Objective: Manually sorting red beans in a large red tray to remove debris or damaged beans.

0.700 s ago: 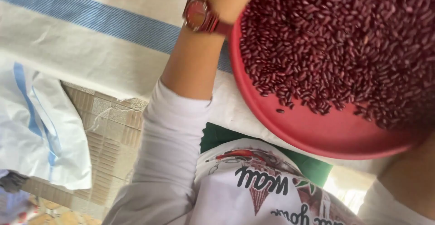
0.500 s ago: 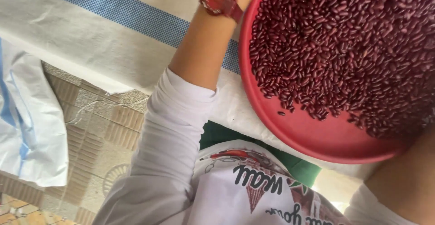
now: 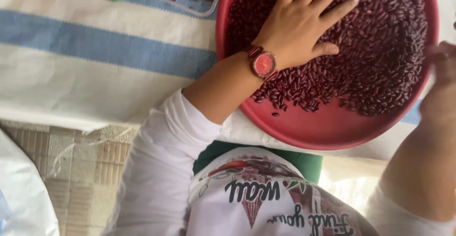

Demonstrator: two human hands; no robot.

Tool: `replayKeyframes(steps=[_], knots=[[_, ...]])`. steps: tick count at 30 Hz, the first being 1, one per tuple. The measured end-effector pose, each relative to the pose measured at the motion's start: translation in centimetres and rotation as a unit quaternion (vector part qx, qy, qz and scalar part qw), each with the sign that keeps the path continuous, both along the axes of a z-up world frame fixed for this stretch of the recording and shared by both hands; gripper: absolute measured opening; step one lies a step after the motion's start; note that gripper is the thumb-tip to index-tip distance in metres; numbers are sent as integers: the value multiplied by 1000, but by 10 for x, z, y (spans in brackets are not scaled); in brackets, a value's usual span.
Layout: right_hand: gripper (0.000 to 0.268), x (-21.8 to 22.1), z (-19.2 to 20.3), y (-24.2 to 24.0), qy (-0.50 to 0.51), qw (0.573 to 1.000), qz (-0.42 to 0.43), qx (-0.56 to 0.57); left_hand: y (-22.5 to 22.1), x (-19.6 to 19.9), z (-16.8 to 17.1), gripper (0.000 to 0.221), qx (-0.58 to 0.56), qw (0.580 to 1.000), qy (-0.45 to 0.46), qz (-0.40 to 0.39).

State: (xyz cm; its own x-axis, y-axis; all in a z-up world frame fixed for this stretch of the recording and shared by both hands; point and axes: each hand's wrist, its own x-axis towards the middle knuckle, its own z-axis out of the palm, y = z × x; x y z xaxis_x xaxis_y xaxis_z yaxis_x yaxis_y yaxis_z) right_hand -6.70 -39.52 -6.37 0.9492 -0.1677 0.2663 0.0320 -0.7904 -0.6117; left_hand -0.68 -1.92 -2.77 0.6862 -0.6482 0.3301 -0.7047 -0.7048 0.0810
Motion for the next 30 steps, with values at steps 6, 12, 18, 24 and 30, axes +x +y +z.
replayKeyframes(steps=[6, 12, 18, 24, 30], knots=[[84, -65, 45, 117, 30, 990, 138, -2, 4, 1, -2, 79, -33, 999, -18, 2], [81, -61, 35, 165, 27, 988, 47, 144, 10, 0, 7, 66, -37, 998, -48, -29], [96, -38, 27, 210, 14, 982, 94, 161, 17, 3, 13, 83, -87, 993, -14, -82], [94, -19, 26, 242, -17, 963, 125, 240, 20, 6, 18, 95, -86, 991, 67, -71], [96, -21, 55, 234, 16, 907, 189, 375, 22, 8, 17, 78, -66, 994, 60, -67]])
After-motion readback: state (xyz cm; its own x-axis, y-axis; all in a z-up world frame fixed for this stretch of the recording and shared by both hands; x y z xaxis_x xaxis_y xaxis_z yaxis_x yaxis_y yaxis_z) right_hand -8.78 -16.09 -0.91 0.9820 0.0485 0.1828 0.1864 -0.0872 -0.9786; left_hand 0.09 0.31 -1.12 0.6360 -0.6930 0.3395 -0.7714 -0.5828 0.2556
